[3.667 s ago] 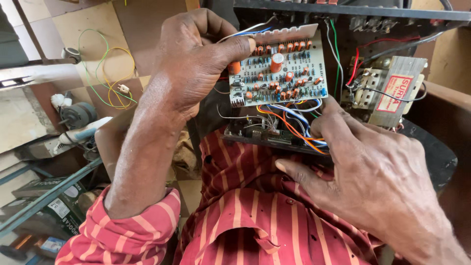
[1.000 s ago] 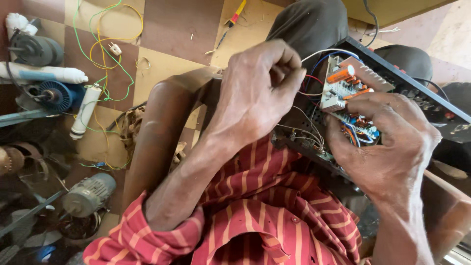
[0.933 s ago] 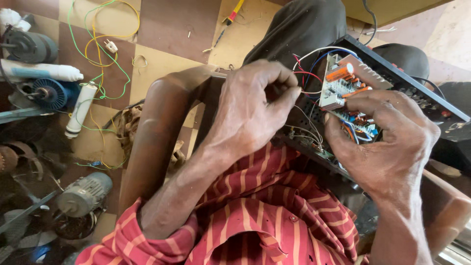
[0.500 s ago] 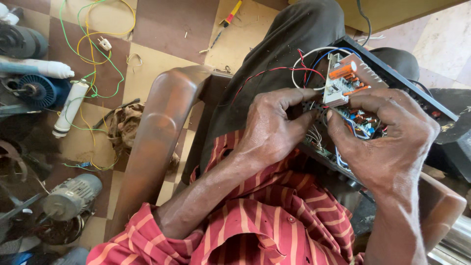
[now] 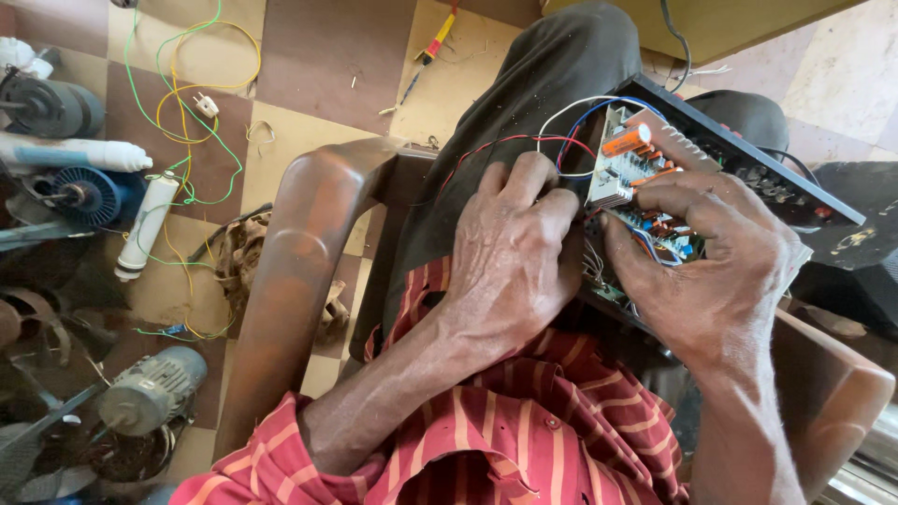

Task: The person holds a green circuit board and manipulates multiple colored wires, then places the board into a black metal casing. They use a screwdriver to tighten screws on the casing, securing the internal components.

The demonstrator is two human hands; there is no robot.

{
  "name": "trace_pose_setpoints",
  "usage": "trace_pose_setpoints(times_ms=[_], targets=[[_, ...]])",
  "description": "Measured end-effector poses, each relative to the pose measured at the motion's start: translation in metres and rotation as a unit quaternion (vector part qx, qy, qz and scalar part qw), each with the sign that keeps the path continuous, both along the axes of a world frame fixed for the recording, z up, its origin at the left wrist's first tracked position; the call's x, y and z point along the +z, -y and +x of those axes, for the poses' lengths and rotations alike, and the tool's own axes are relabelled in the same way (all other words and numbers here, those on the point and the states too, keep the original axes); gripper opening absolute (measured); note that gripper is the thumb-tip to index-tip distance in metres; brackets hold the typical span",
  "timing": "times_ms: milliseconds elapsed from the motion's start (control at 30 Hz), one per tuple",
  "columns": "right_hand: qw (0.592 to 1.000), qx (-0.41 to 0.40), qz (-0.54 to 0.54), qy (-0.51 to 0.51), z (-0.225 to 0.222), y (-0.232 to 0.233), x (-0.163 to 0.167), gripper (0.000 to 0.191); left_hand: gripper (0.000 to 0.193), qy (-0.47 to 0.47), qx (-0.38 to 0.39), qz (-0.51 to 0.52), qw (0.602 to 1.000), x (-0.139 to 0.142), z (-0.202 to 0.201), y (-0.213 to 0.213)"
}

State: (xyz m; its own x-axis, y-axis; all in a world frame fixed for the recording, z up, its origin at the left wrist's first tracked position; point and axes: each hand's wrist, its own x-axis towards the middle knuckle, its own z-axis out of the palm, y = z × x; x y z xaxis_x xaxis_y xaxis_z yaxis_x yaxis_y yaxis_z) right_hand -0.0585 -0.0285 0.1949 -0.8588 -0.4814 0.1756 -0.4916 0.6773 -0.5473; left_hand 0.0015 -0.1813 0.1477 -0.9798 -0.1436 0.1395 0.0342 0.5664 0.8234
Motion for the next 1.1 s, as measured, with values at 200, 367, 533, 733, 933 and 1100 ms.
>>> trace_pose_setpoints(times_ms=[200, 367, 533, 733, 933, 1100], targets=[[1.0, -0.001, 0.003, 0.001, -0.002, -0.002, -0.001, 0.022, 0.026, 0.14, -0.066, -0.009, 0.988, 0.014, 0.001, -0.003], [1.0, -0.004, 0.001, 0.011, -0.002, -0.006, -0.001, 0.023, 0.021, 0.066, -0.048, -0.047, 0.996, 0.022, 0.004, -0.001], [1.0, 0.006, -0.004, 0.003, -0.003, -0.008, -0.002, 0.025, 0.013, 0.027, -0.018, -0.026, 0.999, 0.032, 0.011, -0.001], [1.0, -0.008, -0.011, 0.006, -0.001, -0.012, -0.005, 0.025, 0.019, 0.12, -0.02, 0.098, 0.988, 0.053, 0.01, -0.002], [1.0, -0.003, 0.017, 0.011, -0.002, -0.018, -0.006, 0.028, 0.022, 0.259, -0.013, 0.402, 0.878, 0.051, 0.01, -0.015], [0.999, 0.024, 0.028, -0.011, -0.002, -0.018, -0.009, 0.036, 0.026, 0.283, -0.028, 0.483, 0.828, 0.039, 0.014, -0.024]])
